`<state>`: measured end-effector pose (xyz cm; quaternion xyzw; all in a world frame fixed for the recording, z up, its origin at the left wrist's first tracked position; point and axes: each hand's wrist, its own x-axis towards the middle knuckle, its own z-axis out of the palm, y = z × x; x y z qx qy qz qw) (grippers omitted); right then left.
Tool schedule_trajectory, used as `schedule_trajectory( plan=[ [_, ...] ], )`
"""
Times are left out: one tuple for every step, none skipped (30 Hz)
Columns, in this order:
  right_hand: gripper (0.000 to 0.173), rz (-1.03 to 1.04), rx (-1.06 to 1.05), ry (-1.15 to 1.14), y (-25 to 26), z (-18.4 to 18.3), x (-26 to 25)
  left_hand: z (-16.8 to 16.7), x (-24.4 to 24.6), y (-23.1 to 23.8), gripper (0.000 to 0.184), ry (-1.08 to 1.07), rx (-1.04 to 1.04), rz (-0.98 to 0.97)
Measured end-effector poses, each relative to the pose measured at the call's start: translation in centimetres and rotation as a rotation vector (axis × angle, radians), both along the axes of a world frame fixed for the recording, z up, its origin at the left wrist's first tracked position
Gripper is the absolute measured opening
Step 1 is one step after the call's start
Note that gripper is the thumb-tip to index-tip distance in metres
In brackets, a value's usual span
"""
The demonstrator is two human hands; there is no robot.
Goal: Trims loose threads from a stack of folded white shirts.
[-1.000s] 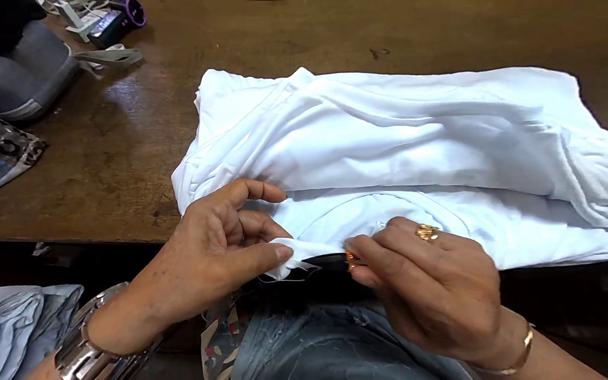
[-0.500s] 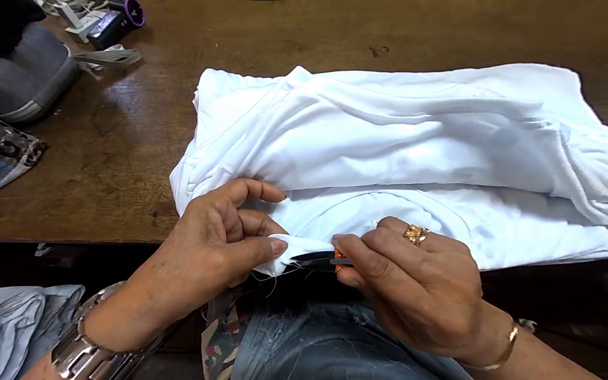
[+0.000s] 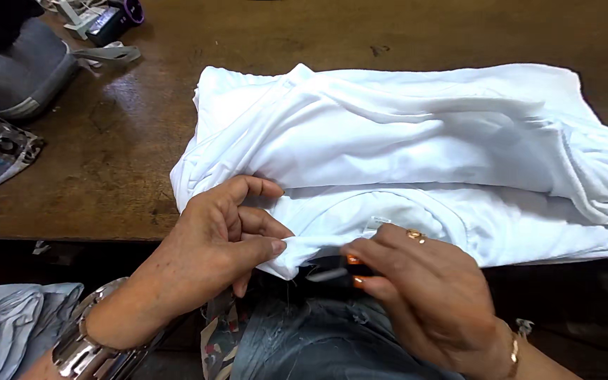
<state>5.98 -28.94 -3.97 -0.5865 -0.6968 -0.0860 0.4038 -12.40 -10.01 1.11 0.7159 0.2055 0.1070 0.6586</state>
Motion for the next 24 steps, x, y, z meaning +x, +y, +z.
schedule_trajectory(
  plan=[
    [0.040,0.020,-0.017,0.103,-0.3,0.2,-0.2,0.1,0.1,0.0,0.052,-0.001,-0.004,0.007],
    [0.046,0.039,-0.026,0.202,-0.5,0.3,-0.5,0.2,0.1,-0.1,0.052,-0.001,-0.013,0.014],
    [0.048,0.054,-0.026,0.279,-0.4,0.2,-0.9,0.3,0.1,-0.1,0.053,-0.002,-0.023,0.015],
    [0.045,0.061,-0.031,0.334,-0.2,-0.1,-1.5,0.3,0.1,-0.1,0.053,-0.003,-0.034,0.013],
    [0.040,0.051,-0.048,0.368,0.1,-0.4,-2.1,0.4,0.1,-0.1,0.054,-0.005,-0.041,0.006],
    [0.037,0.038,-0.073,0.394,0.5,-0.7,-2.7,0.4,0.1,-0.1,0.054,-0.010,-0.045,-0.006],
    [0.034,0.030,-0.094,0.429,0.9,-0.9,-3.1,0.5,0.1,-0.1,0.054,-0.016,-0.039,-0.019],
    [0.030,0.027,-0.110,0.475,1.3,-0.9,-3.5,0.5,0.1,-0.2,0.054,-0.025,-0.034,-0.025],
    [0.026,0.025,-0.117,0.524,1.8,-0.9,-3.9,0.6,0.0,-0.2,0.054,-0.031,-0.033,-0.026],
    [0.019,0.041,-0.115,0.582,2.1,-0.9,-4.2,0.7,-0.1,-0.2,0.053,-0.031,-0.035,-0.026],
    [0.011,0.063,-0.104,0.633,2.3,-0.9,-4.3,0.7,-0.2,-0.2,0.053,-0.033,-0.039,-0.024],
    [0.007,0.088,-0.086,0.651,2.4,-0.9,-4.3,0.8,-0.3,-0.2,0.053,-0.036,-0.038,-0.020],
    [0.009,0.113,-0.067,0.620,2.3,-1.0,-4.2,0.9,-0.4,-0.1,0.054,-0.038,-0.034,-0.014],
    [0.014,0.155,-0.063,0.552,2.0,-1.2,-4.1,0.9,-0.5,-0.1,0.054,-0.037,-0.032,-0.010],
    [0.020,0.214,-0.077,0.474,1.6,-1.3,-4.1,0.9,-0.6,-0.1,0.055,-0.029,-0.030,-0.013],
    [0.024,0.291,-0.112,0.398,1.0,-1.6,-4.1,0.8,-0.6,-0.1,0.056,-0.024,-0.039,-0.017],
    [0.024,0.390,-0.158,0.329,0.5,-1.7,-4.1,0.7,-0.6,-0.1,0.057,-0.020,-0.044,-0.022],
    [0.021,0.482,-0.198,0.270,0.1,-1.9,-4.3,0.6,-0.6,-0.1,0.057,-0.017,-0.043,-0.022],
    [0.020,0.546,-0.237,0.205,-0.2,-2.1,-4.4,0.6,-0.5,-0.1,0.057,-0.016,-0.036,-0.021],
    [0.020,0.575,-0.262,0.151,-0.4,-2.3,-4.6,0.6,-0.5,-0.1,0.057,-0.021,-0.029,-0.021],
    [0.021,0.564,-0.272,0.115,-0.6,-2.5,-4.6,0.6,-0.5,-0.1,0.056,-0.024,-0.021,-0.021],
    [0.022,0.515,-0.269,0.095,-0.8,-2.4,-4.5,0.6,-0.5,-0.2,0.056,-0.025,-0.013,-0.021],
    [0.026,0.431,-0.260,0.083,-1.0,-2.0,-4.2,0.7,-0.5,-0.2,0.056,-0.027,-0.012,-0.020],
    [0.032,0.328,-0.243,0.077,-1.2,-1.4,-3.9,0.8,-0.5,-0.3,0.056,-0.025,-0.013,-0.020]
  ],
)
